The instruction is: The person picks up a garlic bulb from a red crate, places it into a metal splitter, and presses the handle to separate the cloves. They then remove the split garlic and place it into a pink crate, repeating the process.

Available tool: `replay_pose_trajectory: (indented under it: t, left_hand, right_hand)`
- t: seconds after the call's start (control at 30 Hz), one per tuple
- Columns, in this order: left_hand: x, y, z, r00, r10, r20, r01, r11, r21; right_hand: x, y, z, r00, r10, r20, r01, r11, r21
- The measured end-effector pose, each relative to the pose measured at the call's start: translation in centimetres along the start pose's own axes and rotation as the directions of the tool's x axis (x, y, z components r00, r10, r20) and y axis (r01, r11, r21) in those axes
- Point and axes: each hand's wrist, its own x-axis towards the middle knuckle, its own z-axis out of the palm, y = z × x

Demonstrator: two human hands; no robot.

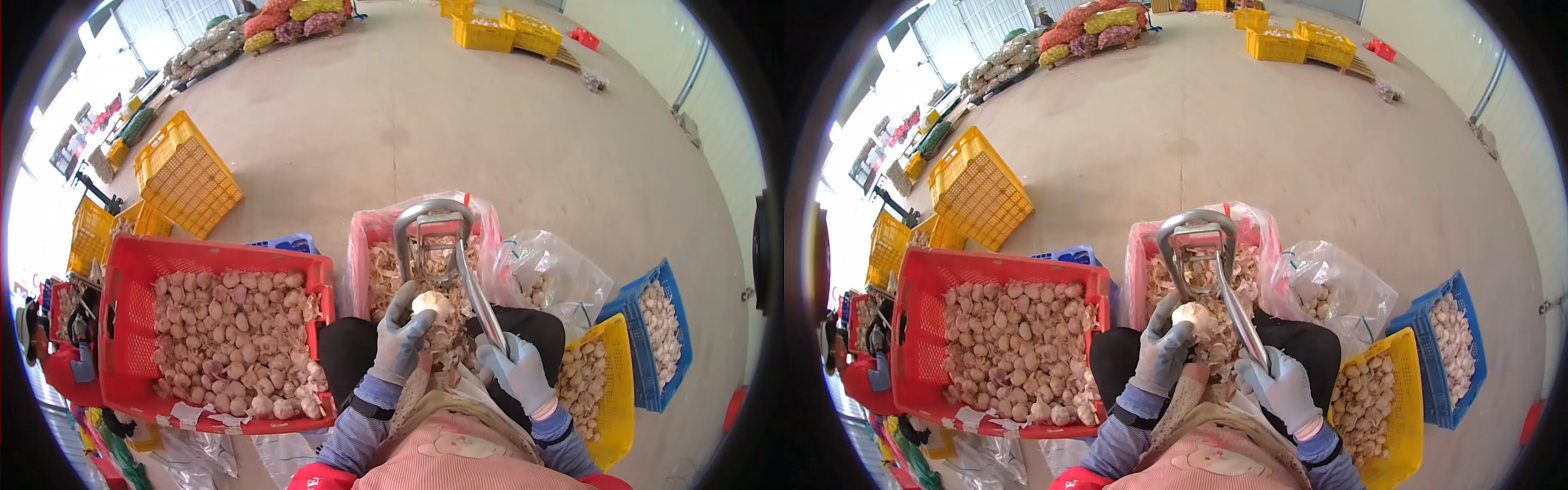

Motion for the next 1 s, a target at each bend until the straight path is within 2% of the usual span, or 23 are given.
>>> replay_pose_trajectory:
  t: [0.1,0.23,0.27,0.37,0.47,0.57,0.67,0.77,0.87,0.97,1.0]
  left_hand:
    - [1.5,-0.9,-0.2,0.999,0.031,-0.021,-0.03,0.999,0.035]
    - [2.0,-1.2,0.2,0.996,0.055,-0.063,-0.046,0.989,0.142]
    - [2.1,-1.2,0.3,0.996,0.059,-0.065,-0.049,0.987,0.155]
    - [2.2,-1.0,0.8,0.995,0.067,-0.08,-0.054,0.986,0.155]
    - [2.1,-0.5,1.4,0.993,0.055,-0.106,-0.04,0.989,0.145]
    - [2.4,-1.4,0.6,0.992,0.075,-0.105,-0.058,0.986,0.157]
    - [2.2,-1.4,0.4,0.988,0.031,-0.148,-0.006,0.986,0.167]
    - [1.9,-1.0,1.5,0.983,0.046,-0.179,-0.01,0.98,0.196]
    - [1.7,-1.0,2.0,0.973,0.013,-0.231,0.036,0.977,0.209]
    - [1.8,-1.2,1.9,0.967,0.001,-0.256,0.047,0.982,0.181]
    - [1.9,-1.3,1.9,0.965,-0.001,-0.261,0.048,0.984,0.173]
  right_hand:
    - [0.1,1.0,0.1,1.0,0.006,-0.007,-0.005,0.997,0.078]
    - [0.1,0.1,0.2,0.996,0.084,0.019,-0.086,0.973,0.213]
    - [0.1,0.3,-0.1,0.999,0.049,0.018,-0.051,0.995,0.09]
    - [0.5,2.0,0.1,0.999,-0.039,0.0,0.039,0.999,0.038]
    - [0.5,0.7,-0.2,1.0,-0.005,0.011,0.006,0.994,-0.111]
    - [0.0,-1.2,-0.3,0.996,0.085,0.031,-0.086,0.996,0.001]
    - [-1.0,-0.5,-0.4,0.993,0.107,-0.043,-0.102,0.99,0.101]
    - [-1.0,-1.8,-0.4,0.995,0.096,-0.028,-0.095,0.995,0.043]
    - [-0.7,-0.3,0.0,0.998,-0.009,-0.059,0.002,0.994,-0.109]
    - [-0.6,-0.6,-0.1,0.999,-0.018,-0.049,0.011,0.989,-0.149]
    - [-0.7,-2.1,0.0,0.998,0.045,-0.047,-0.05,0.993,-0.109]
